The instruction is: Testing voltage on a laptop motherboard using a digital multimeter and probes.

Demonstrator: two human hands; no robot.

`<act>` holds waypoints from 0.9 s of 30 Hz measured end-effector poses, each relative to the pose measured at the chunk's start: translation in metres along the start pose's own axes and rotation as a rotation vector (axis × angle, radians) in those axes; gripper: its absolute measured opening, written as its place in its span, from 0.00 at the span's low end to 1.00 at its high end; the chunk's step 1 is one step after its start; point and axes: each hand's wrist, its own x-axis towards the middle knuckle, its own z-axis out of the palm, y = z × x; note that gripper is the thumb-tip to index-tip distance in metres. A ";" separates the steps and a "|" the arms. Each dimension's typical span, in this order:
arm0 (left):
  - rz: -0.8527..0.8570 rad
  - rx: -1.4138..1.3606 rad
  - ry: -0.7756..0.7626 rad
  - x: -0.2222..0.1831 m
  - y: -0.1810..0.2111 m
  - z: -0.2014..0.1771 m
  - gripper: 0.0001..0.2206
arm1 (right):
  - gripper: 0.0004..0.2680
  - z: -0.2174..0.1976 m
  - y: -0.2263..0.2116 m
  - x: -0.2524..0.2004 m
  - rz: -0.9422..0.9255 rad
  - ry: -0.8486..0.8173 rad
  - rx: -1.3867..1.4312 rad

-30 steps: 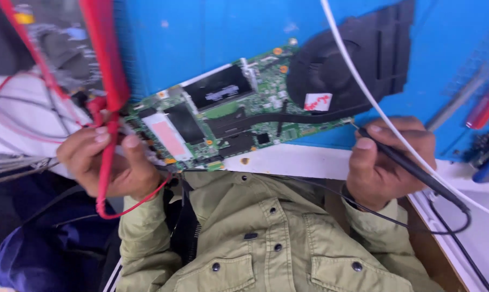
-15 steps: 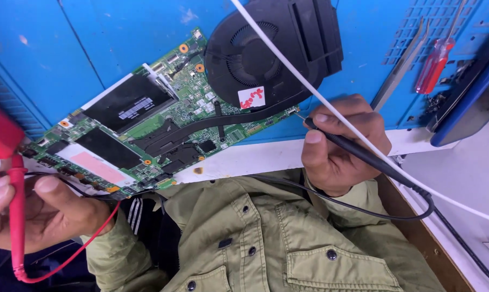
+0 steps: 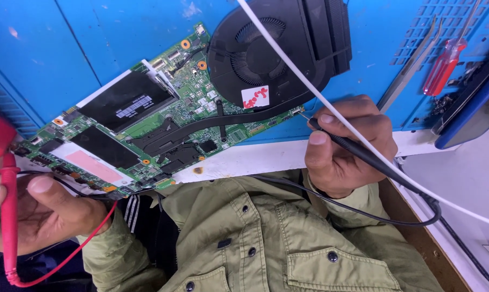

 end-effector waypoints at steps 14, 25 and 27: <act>-0.026 0.023 0.002 -0.005 -0.002 -0.005 0.12 | 0.10 -0.001 0.000 -0.001 0.007 -0.014 -0.021; -0.069 0.194 0.047 0.023 0.017 0.000 0.09 | 0.12 -0.022 -0.001 0.000 -0.130 -0.262 -0.026; -0.079 0.163 0.070 0.024 0.015 0.000 0.10 | 0.15 -0.026 -0.003 -0.002 -0.107 -0.312 -0.120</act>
